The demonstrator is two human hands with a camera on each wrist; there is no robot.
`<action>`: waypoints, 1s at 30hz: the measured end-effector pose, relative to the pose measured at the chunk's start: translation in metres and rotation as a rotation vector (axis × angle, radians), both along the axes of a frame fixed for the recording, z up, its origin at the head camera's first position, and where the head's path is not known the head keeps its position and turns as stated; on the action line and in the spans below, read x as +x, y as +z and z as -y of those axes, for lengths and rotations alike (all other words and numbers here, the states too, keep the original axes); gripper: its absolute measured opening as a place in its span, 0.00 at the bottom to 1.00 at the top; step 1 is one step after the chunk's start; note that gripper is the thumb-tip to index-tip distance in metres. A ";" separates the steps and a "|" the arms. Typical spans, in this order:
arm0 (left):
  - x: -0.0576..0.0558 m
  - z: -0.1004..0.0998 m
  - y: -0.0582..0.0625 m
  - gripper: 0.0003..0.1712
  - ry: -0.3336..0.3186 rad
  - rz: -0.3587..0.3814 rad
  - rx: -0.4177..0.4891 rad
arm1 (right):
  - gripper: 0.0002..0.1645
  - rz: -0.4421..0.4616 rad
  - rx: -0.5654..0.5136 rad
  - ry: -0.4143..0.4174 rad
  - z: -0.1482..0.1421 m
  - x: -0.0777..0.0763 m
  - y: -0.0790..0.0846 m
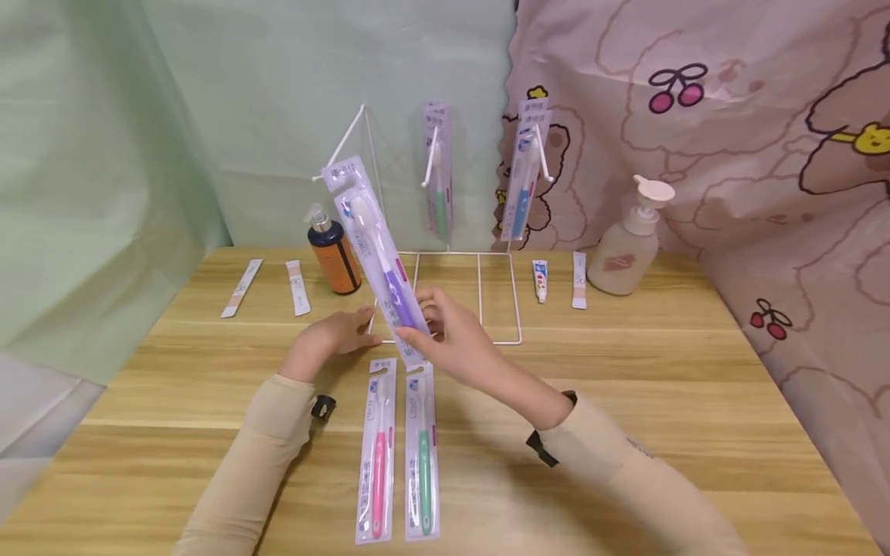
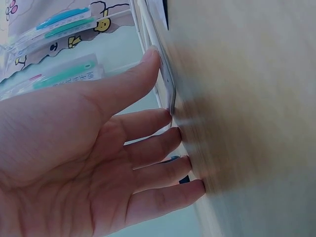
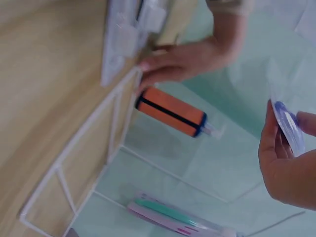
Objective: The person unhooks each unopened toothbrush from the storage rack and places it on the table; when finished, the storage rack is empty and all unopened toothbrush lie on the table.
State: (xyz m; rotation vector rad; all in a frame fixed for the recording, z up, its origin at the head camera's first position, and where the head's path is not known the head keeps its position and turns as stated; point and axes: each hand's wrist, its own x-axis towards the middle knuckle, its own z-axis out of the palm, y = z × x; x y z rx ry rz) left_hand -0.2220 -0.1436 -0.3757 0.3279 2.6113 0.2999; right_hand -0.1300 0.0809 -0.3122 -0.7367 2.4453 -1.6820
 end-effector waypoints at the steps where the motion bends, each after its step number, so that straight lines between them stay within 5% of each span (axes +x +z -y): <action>1: 0.000 0.000 0.000 0.41 0.000 0.000 -0.001 | 0.21 0.008 0.005 0.012 -0.003 0.002 -0.002; 5: -0.001 -0.001 0.001 0.41 -0.005 -0.003 -0.008 | 0.20 0.051 0.045 0.063 -0.019 0.012 -0.009; 12: -0.004 0.001 0.001 0.41 0.000 -0.008 -0.022 | 0.22 0.306 0.068 0.103 -0.044 0.036 -0.024; 30: -0.003 -0.002 -0.001 0.41 -0.008 0.006 -0.022 | 0.22 0.760 -0.057 0.106 -0.091 0.101 -0.085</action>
